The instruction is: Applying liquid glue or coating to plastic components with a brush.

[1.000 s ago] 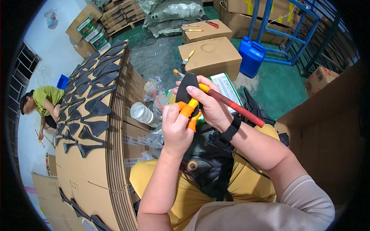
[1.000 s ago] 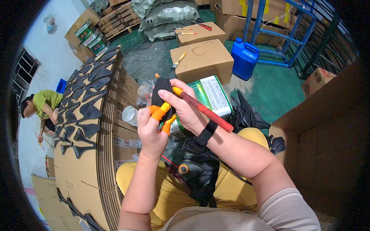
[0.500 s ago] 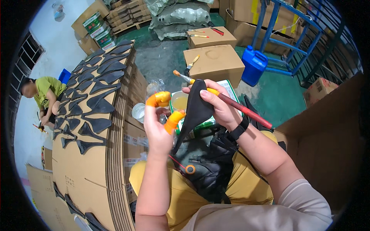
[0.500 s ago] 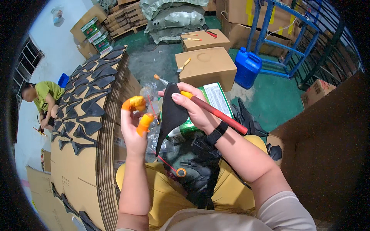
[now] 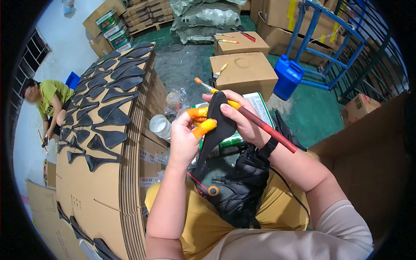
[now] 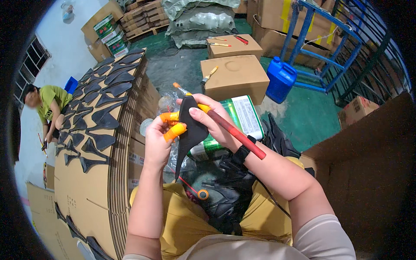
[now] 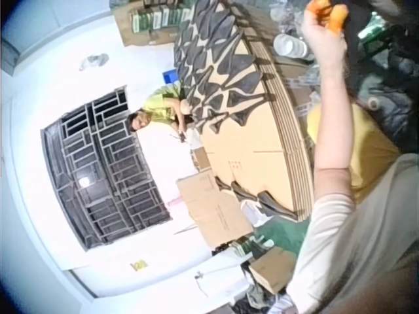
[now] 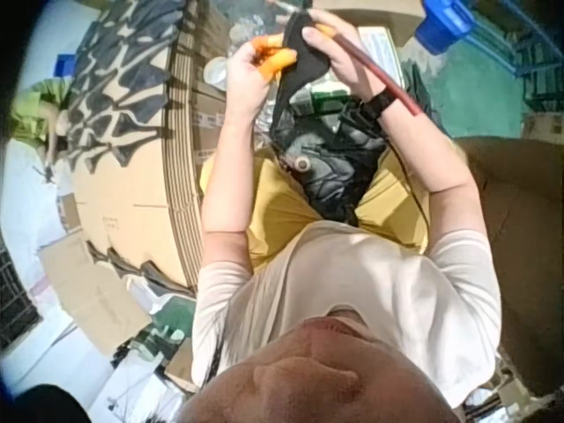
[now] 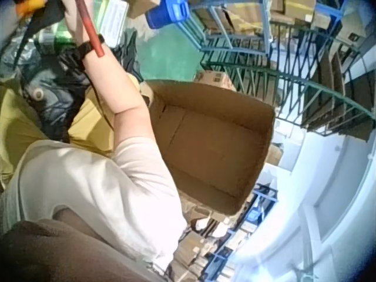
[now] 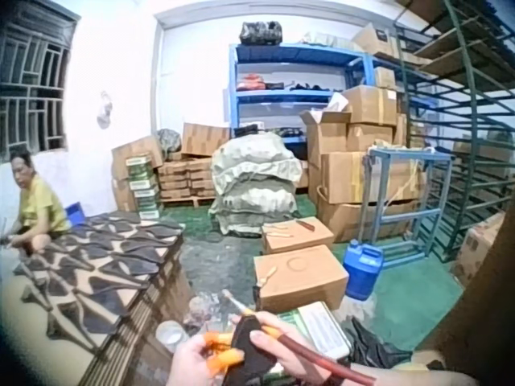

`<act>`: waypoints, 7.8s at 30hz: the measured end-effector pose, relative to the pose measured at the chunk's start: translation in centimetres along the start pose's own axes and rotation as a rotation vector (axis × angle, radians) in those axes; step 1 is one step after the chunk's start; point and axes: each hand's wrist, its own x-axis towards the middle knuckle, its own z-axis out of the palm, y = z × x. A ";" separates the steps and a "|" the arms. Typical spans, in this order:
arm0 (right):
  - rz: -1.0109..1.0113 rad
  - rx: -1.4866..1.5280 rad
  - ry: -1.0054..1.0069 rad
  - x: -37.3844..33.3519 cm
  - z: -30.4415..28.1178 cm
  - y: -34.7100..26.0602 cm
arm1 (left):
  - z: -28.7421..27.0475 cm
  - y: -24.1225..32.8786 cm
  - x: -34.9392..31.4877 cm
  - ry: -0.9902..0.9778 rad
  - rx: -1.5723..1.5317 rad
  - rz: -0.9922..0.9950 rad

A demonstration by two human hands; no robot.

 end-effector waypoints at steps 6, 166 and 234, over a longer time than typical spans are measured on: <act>-0.027 0.055 0.070 1.0 -0.7 1.7 | -0.5 0.0 2.5 -0.077 0.102 -0.106; -0.086 -0.031 0.177 6.4 -6.0 2.1 | -8.2 -4.3 5.8 0.079 -0.485 -0.170; 0.101 -0.027 0.137 5.3 -5.7 3.9 | -8.3 -7.8 9.6 -0.005 -1.079 -0.175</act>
